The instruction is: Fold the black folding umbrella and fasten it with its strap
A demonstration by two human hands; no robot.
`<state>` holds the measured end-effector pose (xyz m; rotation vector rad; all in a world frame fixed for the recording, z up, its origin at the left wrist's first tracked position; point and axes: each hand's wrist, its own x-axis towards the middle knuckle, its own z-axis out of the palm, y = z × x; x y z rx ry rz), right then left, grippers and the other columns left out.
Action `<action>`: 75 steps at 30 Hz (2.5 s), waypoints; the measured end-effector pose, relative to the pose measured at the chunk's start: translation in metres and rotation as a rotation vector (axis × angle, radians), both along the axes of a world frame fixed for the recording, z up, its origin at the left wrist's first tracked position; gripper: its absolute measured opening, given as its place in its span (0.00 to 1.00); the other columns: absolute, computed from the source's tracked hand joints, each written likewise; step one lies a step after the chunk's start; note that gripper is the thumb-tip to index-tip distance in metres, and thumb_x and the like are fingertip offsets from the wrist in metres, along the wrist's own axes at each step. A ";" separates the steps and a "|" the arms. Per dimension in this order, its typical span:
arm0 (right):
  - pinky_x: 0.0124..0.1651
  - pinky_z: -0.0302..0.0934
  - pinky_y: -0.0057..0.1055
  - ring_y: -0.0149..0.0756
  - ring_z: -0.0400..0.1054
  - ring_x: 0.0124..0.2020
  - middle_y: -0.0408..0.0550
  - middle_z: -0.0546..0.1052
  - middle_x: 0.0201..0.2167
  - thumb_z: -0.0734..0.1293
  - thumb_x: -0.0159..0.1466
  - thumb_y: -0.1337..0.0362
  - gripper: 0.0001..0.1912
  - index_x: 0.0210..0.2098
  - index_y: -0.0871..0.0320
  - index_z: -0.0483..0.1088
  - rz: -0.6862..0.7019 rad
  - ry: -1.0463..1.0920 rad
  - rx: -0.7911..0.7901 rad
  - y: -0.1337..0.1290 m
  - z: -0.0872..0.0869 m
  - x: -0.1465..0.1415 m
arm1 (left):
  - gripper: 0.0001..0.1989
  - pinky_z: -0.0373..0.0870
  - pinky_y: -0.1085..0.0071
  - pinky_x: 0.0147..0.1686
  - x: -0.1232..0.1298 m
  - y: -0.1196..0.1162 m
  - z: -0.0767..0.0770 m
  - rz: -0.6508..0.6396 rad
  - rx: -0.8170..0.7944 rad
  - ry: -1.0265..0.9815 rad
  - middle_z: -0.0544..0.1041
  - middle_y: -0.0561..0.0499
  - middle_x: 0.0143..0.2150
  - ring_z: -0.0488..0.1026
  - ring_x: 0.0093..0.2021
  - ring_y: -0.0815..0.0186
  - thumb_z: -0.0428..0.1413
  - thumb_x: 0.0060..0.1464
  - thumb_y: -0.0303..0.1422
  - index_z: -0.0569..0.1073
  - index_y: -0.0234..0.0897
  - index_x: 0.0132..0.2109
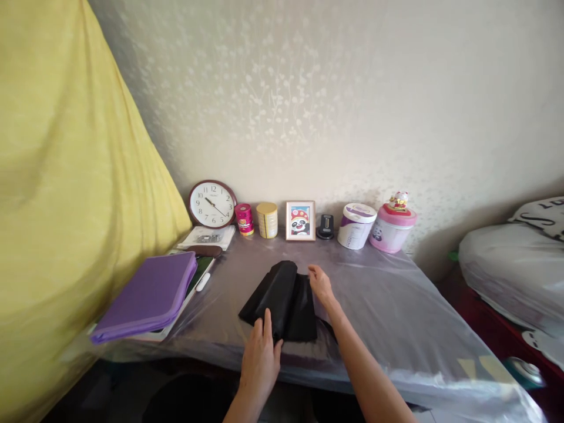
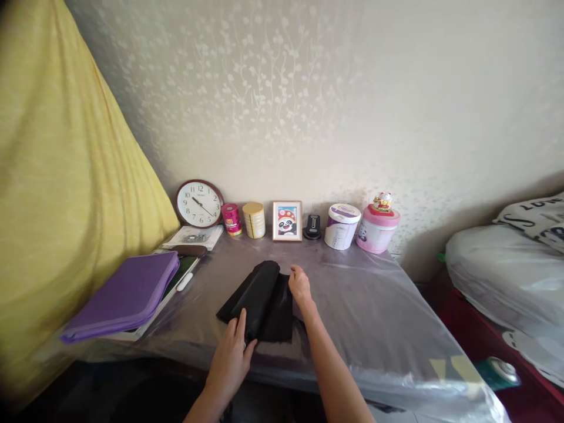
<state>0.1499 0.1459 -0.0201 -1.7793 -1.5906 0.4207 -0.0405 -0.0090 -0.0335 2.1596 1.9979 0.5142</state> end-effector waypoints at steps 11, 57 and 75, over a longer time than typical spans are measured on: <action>0.41 0.61 0.30 0.40 0.70 0.42 0.57 0.75 0.41 0.63 0.57 0.64 0.14 0.41 0.62 0.71 -0.064 0.058 -0.231 -0.026 -0.003 0.012 | 0.30 0.63 0.66 0.47 -0.001 -0.001 0.003 -0.016 0.002 -0.064 0.63 0.40 0.53 0.66 0.50 0.59 0.43 0.57 0.30 0.44 0.32 0.64; 0.36 0.62 0.28 0.37 0.72 0.36 0.50 0.77 0.33 0.62 0.59 0.57 0.18 0.44 0.62 0.69 -0.079 0.090 -0.198 -0.014 -0.009 0.004 | 0.31 0.64 0.70 0.36 -0.007 -0.003 0.019 0.107 -0.138 -0.061 0.66 0.44 0.48 0.71 0.38 0.64 0.47 0.55 0.32 0.47 0.41 0.64; 0.26 0.53 0.27 0.34 0.64 0.22 0.43 0.69 0.16 0.59 0.58 0.59 0.18 0.14 0.55 0.62 -0.107 0.096 -0.036 -0.029 -0.003 0.002 | 0.30 0.62 0.72 0.48 -0.017 0.006 0.014 0.092 -0.180 -0.350 0.70 0.44 0.53 0.68 0.52 0.64 0.47 0.54 0.33 0.50 0.34 0.63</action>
